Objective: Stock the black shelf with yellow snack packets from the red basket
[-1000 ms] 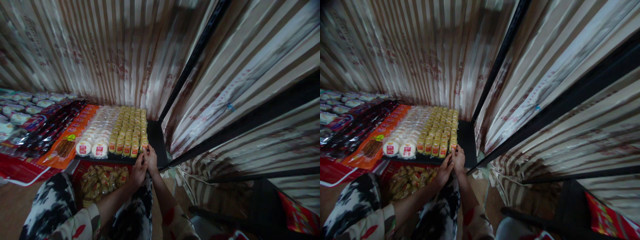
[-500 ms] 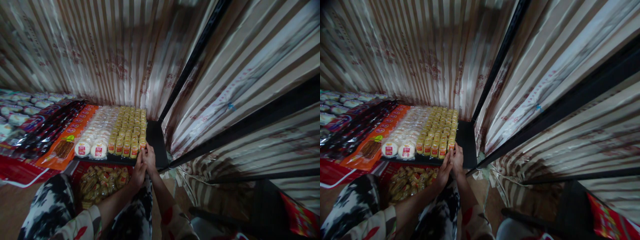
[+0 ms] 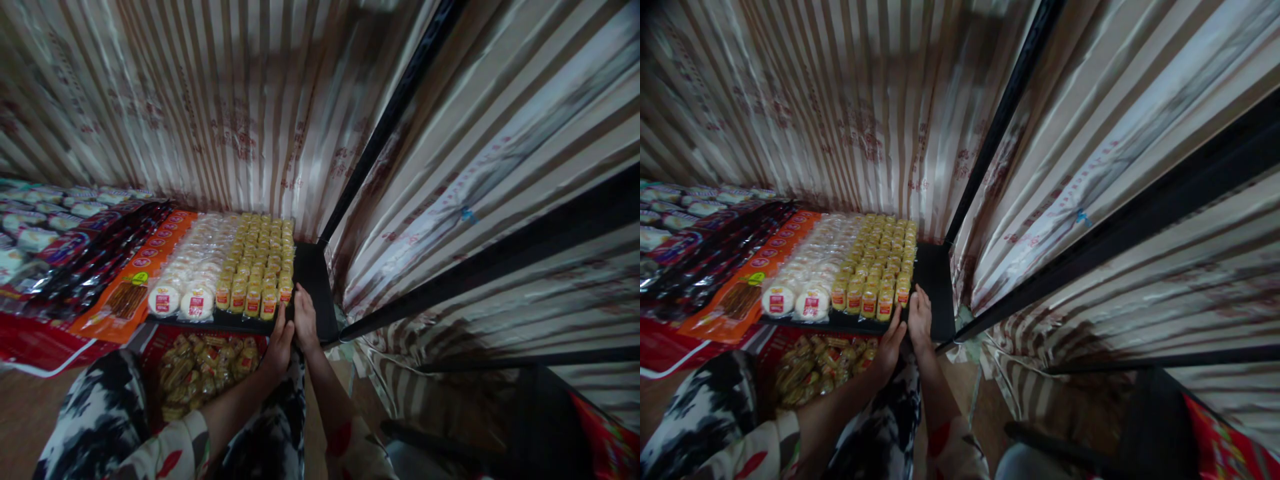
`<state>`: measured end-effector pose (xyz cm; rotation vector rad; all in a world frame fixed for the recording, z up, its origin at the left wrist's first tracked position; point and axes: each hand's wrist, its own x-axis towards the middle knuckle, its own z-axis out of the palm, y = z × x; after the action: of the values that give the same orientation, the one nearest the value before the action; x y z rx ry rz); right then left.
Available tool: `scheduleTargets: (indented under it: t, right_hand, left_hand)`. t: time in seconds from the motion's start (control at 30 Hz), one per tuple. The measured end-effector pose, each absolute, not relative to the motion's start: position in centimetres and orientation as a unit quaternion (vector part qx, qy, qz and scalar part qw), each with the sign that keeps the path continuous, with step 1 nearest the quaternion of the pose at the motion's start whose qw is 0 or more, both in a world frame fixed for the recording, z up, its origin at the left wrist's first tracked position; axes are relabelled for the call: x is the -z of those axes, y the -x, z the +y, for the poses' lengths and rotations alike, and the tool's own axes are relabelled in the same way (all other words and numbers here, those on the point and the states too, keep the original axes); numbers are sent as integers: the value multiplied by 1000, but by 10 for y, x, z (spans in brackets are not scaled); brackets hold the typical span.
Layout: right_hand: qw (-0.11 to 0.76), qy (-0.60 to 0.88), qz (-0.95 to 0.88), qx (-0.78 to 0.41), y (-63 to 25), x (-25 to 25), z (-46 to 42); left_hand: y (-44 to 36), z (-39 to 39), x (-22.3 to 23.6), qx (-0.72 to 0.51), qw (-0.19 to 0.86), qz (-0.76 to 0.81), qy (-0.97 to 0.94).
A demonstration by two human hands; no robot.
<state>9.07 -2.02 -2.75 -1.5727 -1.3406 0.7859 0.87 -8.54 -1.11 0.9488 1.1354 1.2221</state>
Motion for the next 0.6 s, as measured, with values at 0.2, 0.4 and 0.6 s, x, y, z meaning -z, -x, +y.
scheduleTargets:
  t: [0.2,0.4,0.6]
  right_hand:
    - [524,579,-449,-435,-72,27,3]
    - [527,591,-455,-406,-53,22,15]
    - [537,588,-450,-405,-56,22,15]
  left_hand:
    - [-8,-86,10,-515,567,494,-412]
    - [-7,-81,13,-521,589,491,-375]
    - [-8,-81,4,-527,596,489,-358]
